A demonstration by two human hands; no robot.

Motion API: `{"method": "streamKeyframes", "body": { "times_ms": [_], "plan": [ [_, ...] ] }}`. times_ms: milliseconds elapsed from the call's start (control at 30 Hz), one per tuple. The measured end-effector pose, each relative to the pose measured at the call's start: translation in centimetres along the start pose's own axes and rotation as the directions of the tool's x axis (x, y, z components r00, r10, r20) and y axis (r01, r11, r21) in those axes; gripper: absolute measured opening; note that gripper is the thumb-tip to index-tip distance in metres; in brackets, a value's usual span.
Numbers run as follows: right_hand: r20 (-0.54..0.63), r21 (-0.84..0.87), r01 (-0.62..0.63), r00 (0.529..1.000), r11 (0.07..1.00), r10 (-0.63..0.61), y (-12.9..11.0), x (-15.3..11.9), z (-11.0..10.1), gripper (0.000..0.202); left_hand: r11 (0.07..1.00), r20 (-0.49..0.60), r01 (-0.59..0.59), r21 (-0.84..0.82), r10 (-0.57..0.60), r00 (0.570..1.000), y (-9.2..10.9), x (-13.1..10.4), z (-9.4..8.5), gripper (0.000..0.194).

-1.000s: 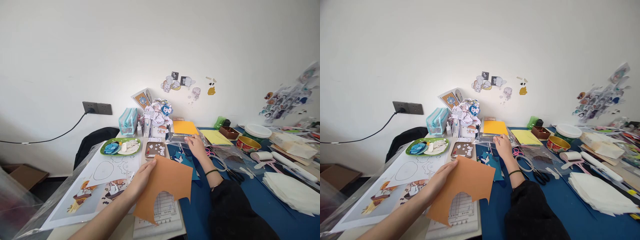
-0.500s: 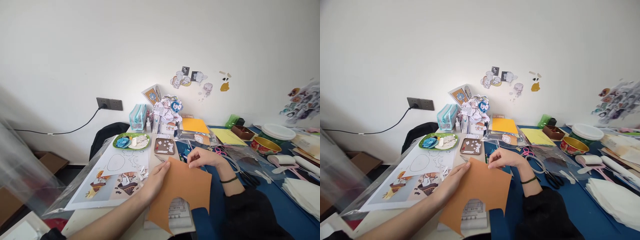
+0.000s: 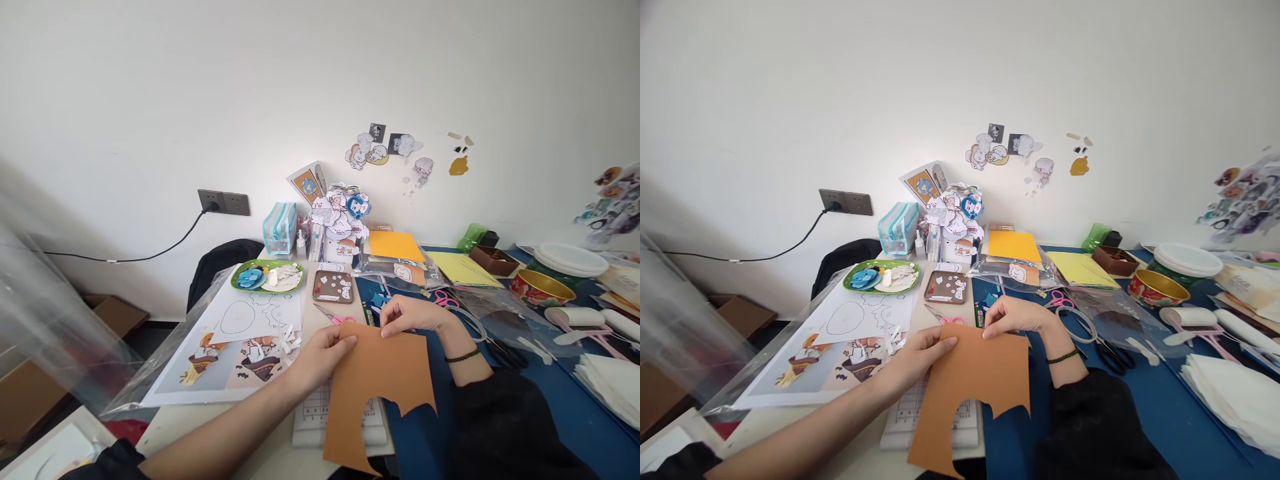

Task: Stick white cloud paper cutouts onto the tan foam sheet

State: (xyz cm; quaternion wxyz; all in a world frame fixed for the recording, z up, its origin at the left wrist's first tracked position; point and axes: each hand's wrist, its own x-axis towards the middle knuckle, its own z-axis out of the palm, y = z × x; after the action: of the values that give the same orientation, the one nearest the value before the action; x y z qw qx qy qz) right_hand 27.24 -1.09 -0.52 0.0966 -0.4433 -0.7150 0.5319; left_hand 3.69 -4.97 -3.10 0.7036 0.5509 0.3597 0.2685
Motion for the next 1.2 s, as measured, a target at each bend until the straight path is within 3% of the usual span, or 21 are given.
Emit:
{"method": "streamKeyframes", "body": {
  "times_ms": [67, 133, 233, 333, 433, 533, 633, 700, 800, 867, 933, 1200],
  "plan": [
    [0.015, 0.029, 0.0, 1.0, 1.0, 0.0, 0.3, -0.1, -0.3, 0.025, 0.999, 0.077, -0.007, -0.031, 0.009, 0.997, 0.1, -0.1, 0.1, 0.035],
    [-0.024, 0.108, 0.012, 1.0, 0.994, -0.01, 0.7, -0.6, -0.7, 0.022, 0.999, 0.084, 0.014, -0.031, -0.011, 0.996, 0.4, -0.4, 0.3, 0.034],
    [-0.221, 0.275, 0.084, 0.975, 0.958, -0.022, 1.6, -1.9, -1.4, 0.027, 0.999, 0.015, 0.041, -0.009, -0.041, 0.999, 1.0, -0.6, 0.4, 0.043],
    [-0.446, 0.361, 0.204, 0.895, 0.91, -0.024, 2.9, -3.1, -1.9, 0.039, 0.998, -0.006, -0.022, -0.062, 0.022, 1.0, 1.2, -0.5, 0.2, 0.044],
    [-0.611, 0.385, 0.305, 0.791, 0.871, -0.006, 4.4, -3.2, -2.6, 0.045, 0.991, -0.119, -0.113, -0.071, 0.104, 0.987, 1.1, -0.2, -0.2, 0.038],
    [-0.681, 0.398, 0.345, 0.732, 0.85, 0.022, 5.7, -2.4, -3.5, 0.047, 0.982, -0.198, -0.19, -0.022, 0.182, 0.963, 0.9, 0.0, -0.5, 0.035],
    [-0.707, 0.397, 0.379, 0.707, 0.836, 0.016, 6.4, -1.7, -3.9, 0.046, 0.95, -0.231, -0.268, 0.158, 0.299, 0.926, 0.9, -0.1, -0.7, 0.029],
    [-0.717, 0.386, 0.4, 0.697, 0.831, -0.003, 6.6, -1.6, -3.8, 0.04, 0.868, -0.199, -0.309, 0.388, 0.407, 0.892, 0.9, -0.3, -0.7, 0.025],
    [-0.717, 0.379, 0.404, 0.697, 0.832, -0.012, 6.6, -1.9, -3.4, 0.034, 0.565, -0.012, -0.336, 0.754, 0.523, 0.852, 0.6, -0.3, -0.9, 0.028],
    [-0.714, 0.378, 0.407, 0.7, 0.832, -0.018, 6.4, -2.1, -3.1, 0.033, 0.334, 0.128, -0.343, 0.878, 0.527, 0.84, 0.1, -0.2, -1.0, 0.033],
    [-0.708, 0.377, 0.417, 0.705, 0.827, -0.033, 6.2, -2.1, -3.0, 0.033, 0.192, 0.213, -0.349, 0.917, 0.505, 0.837, -0.4, 0.0, -1.1, 0.038],
    [-0.659, 0.4, 0.456, 0.746, 0.795, -0.096, 5.6, -2.0, -3.1, 0.035, 0.068, 0.295, -0.372, 0.926, 0.484, 0.824, -0.8, 0.6, -1.5, 0.031]
  ]
}}
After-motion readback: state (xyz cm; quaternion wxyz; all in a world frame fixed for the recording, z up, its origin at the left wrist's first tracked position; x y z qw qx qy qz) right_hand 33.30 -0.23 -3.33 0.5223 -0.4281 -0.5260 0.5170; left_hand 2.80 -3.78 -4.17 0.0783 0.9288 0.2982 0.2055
